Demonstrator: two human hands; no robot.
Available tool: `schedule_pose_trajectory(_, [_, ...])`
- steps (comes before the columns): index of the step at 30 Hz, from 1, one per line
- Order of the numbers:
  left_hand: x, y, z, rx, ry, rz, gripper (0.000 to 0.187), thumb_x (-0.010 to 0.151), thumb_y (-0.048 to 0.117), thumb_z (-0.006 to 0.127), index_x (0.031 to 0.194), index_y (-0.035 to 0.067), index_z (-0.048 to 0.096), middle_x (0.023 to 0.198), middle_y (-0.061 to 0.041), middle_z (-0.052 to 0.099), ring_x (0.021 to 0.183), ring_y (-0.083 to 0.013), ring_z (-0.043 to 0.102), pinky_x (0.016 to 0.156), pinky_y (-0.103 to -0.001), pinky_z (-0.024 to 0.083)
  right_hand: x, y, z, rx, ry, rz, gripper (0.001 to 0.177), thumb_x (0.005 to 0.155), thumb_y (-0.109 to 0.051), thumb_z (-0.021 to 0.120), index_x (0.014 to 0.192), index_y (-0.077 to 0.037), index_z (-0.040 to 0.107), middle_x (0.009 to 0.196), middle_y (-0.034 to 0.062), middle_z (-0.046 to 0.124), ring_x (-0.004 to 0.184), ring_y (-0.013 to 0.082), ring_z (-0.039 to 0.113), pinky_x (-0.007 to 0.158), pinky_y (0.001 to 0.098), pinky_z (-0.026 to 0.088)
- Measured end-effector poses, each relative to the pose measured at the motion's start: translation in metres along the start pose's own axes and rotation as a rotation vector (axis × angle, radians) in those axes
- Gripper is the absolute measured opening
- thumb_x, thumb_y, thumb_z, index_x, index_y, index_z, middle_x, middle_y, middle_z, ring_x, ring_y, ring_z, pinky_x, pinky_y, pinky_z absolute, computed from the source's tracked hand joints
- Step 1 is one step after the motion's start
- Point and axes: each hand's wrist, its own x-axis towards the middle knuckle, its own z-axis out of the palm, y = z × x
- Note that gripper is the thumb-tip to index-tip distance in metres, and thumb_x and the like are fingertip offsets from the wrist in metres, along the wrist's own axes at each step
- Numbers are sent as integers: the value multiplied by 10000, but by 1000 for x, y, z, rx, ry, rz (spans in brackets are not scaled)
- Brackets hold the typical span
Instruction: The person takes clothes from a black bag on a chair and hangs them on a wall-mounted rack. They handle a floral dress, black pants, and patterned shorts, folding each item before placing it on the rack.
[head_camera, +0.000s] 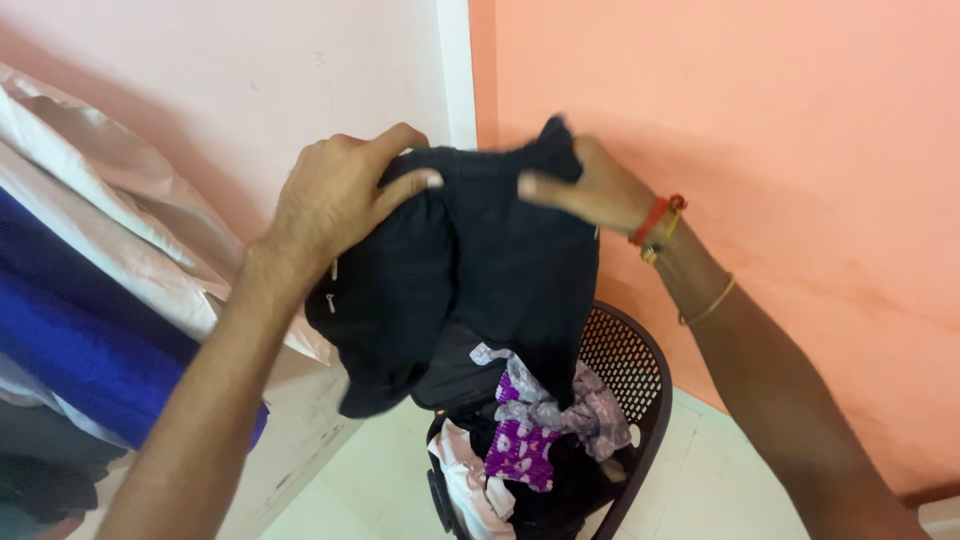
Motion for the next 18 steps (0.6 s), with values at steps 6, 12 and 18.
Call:
schedule_pose_trajectory(6, [-13,-38,22,-325,-339,-260,362,768,295,866,1034,72,766,728,-90,744,651,-223,726,661,-382,570,14,15,-1,-231,290,173,374,1023,-373,746,1086,-5,751,906,41,749,807,88,690,735,292,553])
schedule_pose_trajectory(12, [-34,-39,34,-1059,162,-596,298,819,107,831,1065,-28,727,827,-29,735,707,-133,660,604,-285,505,15,8,-6,-62,58,140,401,1020,-379,691,1077,16,725,943,41,726,850,103,650,773,282,552])
schedule_pose_trajectory(18, [-22,-39,22,-889,209,-555,229,844,58,813,1045,-23,740,881,-73,728,752,-145,664,673,-284,560,19,-11,-22,218,82,168,317,973,-342,698,1002,-28,728,907,-36,741,810,35,673,722,234,562])
